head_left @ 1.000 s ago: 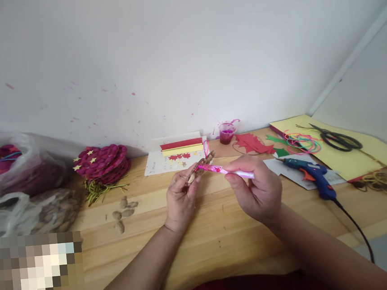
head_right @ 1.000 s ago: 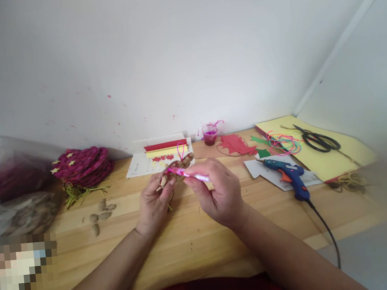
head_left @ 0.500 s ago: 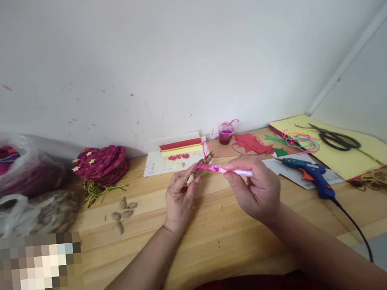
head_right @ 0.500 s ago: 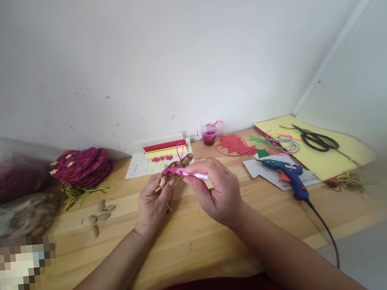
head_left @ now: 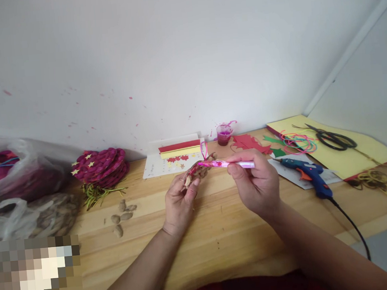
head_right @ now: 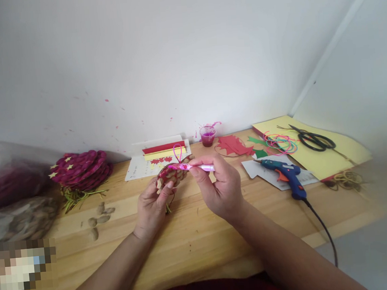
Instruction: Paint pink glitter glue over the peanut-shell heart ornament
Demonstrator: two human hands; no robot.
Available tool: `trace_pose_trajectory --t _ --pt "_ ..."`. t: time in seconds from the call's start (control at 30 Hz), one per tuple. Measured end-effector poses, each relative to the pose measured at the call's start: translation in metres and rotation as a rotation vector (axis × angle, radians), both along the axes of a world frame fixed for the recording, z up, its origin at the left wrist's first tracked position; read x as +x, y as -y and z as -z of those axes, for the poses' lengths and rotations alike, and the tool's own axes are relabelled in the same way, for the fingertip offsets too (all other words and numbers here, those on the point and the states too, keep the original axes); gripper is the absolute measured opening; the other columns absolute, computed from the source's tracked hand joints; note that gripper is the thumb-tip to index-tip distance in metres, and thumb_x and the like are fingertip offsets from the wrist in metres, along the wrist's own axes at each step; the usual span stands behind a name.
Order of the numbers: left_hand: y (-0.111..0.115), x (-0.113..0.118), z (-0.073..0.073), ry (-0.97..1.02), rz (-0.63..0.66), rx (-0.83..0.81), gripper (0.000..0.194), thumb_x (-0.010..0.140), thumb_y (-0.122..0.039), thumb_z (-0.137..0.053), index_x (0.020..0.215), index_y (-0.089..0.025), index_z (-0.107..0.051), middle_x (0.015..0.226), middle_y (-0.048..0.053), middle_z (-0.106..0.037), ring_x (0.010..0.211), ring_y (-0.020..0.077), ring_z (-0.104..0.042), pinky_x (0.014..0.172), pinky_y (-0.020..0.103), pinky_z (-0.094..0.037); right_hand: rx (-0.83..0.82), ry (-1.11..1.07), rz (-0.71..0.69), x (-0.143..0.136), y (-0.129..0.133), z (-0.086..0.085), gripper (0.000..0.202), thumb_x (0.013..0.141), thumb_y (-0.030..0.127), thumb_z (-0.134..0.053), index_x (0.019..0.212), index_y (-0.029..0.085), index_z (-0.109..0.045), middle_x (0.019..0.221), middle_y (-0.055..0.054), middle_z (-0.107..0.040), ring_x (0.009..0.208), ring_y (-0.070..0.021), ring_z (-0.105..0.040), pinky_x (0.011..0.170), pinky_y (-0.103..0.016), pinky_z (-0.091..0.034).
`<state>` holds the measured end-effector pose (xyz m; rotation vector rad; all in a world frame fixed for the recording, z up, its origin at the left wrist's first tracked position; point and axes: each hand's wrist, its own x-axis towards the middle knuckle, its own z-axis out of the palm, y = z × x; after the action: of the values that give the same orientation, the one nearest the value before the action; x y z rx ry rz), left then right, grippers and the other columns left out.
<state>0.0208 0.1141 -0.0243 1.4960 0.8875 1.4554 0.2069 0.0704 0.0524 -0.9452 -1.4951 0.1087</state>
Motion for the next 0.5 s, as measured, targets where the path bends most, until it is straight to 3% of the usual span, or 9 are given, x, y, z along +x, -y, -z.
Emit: trace_pose_trajectory --t 0.3,0.5 --pt "0.004 0.0006 -0.0024 0.051 0.032 -0.112 0.025 0.091 -0.042 -0.076 0.108 -0.024 -0.083 0.118 0.009 -0.075 0.107 0.0251 -0.068 0.087 0.036 -0.058 -0.015 -0.018 0.0 -0.0002 -0.0009 0.0022 0.012 0.097 0.016 -0.065 0.107 0.023 -0.068 0.095 -0.002 -0.076 0.085 -0.015 -0.072 0.077 -0.03 -0.057" --pt "0.0064 0.0028 -0.007 0.094 0.042 -0.183 0.031 0.087 -0.047 -0.079 0.105 -0.022 -0.083 0.11 0.01 -0.075 0.098 0.0236 -0.068 0.078 0.034 -0.06 -0.004 -0.01 -0.006 0.0 -0.0011 0.0028 0.013 0.097 0.016 -0.065 0.107 0.023 -0.068 0.094 -0.002 -0.077 0.083 -0.0148 -0.072 0.076 -0.03 -0.058"
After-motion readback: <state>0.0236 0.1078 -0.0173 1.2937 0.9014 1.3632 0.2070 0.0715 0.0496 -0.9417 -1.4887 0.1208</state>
